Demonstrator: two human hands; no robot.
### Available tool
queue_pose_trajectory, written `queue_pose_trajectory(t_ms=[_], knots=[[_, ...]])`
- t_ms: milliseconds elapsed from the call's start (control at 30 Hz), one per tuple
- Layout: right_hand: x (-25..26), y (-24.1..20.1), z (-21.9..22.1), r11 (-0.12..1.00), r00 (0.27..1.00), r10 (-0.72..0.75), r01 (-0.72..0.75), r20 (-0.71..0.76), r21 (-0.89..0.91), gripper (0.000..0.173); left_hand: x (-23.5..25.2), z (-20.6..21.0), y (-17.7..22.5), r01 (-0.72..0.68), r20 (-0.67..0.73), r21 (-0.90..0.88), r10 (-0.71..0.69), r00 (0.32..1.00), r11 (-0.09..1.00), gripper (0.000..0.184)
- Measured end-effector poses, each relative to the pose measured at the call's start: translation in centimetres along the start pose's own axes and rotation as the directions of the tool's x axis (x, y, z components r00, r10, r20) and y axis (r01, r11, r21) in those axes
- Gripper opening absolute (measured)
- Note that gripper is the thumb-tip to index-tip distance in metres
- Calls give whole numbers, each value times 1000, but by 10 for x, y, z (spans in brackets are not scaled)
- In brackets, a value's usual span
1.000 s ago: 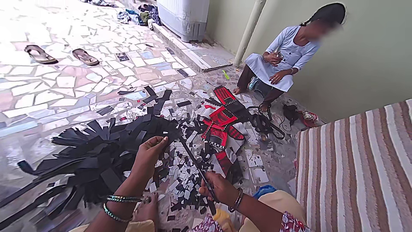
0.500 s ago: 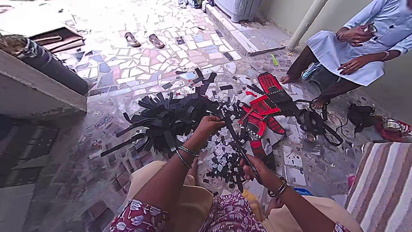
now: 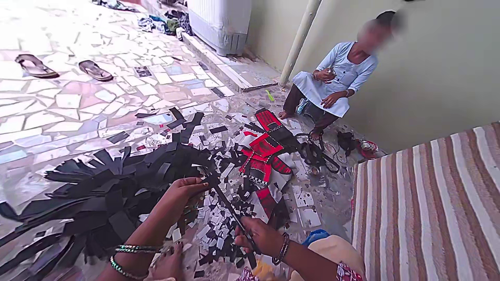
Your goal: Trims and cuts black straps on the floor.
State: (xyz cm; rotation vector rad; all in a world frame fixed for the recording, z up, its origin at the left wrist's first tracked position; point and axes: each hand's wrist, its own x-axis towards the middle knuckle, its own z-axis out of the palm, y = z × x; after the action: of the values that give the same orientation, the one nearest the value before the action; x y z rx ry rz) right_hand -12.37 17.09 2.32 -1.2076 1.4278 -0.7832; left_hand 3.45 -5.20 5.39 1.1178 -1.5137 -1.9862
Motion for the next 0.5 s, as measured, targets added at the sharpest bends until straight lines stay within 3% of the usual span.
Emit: queue_pose_trajectory(t_ms=[333,500], knots=[[3,6,-1,1000,1000,-19,19,-12,2,64,-5,1,3,22,28,24,-22,999,999,22],[3,0,0,999,1000,28,-28,4,-46,56,-6,3,3,32,-3,52,-32,999,998,23]])
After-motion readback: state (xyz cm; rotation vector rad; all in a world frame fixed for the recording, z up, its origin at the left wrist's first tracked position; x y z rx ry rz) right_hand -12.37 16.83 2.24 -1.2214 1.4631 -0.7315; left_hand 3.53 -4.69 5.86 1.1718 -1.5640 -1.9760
